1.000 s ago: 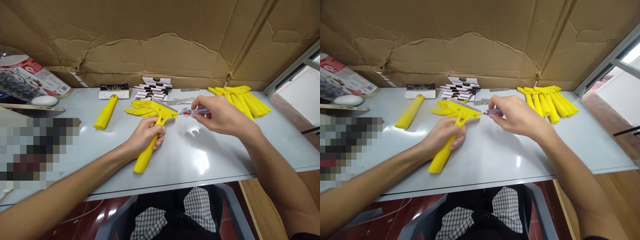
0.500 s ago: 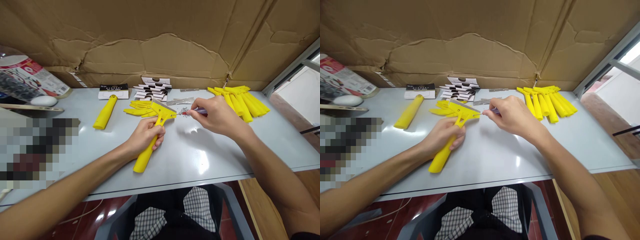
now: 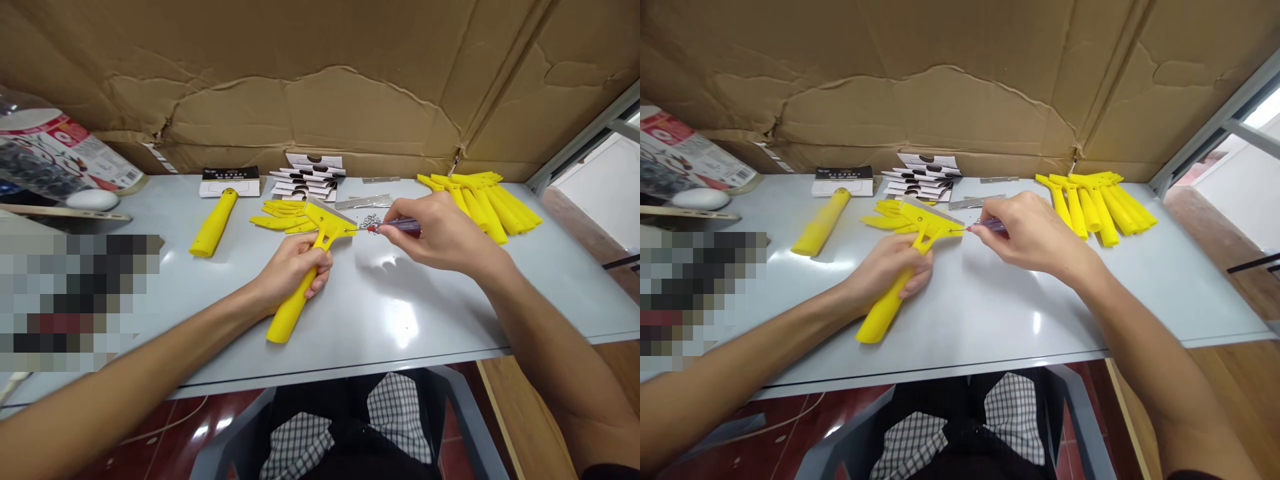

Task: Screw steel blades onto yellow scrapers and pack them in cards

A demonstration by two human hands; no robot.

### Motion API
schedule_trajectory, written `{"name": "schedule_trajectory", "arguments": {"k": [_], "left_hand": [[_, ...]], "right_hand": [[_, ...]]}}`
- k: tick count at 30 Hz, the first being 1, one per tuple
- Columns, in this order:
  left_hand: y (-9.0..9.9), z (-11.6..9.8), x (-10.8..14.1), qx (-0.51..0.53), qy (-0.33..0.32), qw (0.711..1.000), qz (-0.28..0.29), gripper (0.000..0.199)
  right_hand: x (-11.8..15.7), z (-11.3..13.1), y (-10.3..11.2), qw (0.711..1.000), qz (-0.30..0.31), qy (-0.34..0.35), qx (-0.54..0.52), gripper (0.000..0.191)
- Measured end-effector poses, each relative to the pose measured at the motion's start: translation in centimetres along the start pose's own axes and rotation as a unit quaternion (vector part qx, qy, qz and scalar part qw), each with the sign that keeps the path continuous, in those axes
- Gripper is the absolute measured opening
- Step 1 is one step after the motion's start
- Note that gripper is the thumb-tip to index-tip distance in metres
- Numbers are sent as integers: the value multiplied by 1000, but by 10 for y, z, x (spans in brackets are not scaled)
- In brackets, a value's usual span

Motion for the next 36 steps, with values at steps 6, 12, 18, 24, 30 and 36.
{"name": "schedule_trajectory", "arguments": {"k": [6, 12, 18, 24, 30, 36], "left_hand": [[-2, 0, 1, -14, -3, 1000, 4, 20], [-3, -1, 1, -29, -10, 999, 11, 20], [-1, 1, 0, -7, -5, 1000, 12, 21], [-3, 0, 1, -6, -1, 1000, 18, 21], [-3, -2, 2, -22, -10, 1000, 6, 20], [0, 0, 1, -26, -5, 1000, 7, 21]], "right_hand": [[0, 2, -3, 1000, -5, -16, 19, 28], [-1, 1, 2, 999, -13, -30, 5, 31], [0, -2, -2, 999, 32, -6, 41, 29], [2, 4, -12, 996, 75, 43, 35, 36], [3, 6, -16, 996, 80, 32, 8, 37], [3, 4, -23, 993, 115, 39, -9, 40]]}}
Point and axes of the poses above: each hand's wrist, its own x-axis away from the middle knuckle, its own y-axis out of the back of the hand, z = x × y, the point moved 8 cm from there along -x, towards the middle knuckle, and after that the axes turned 15 degrees about x, right-handed, at the moved point
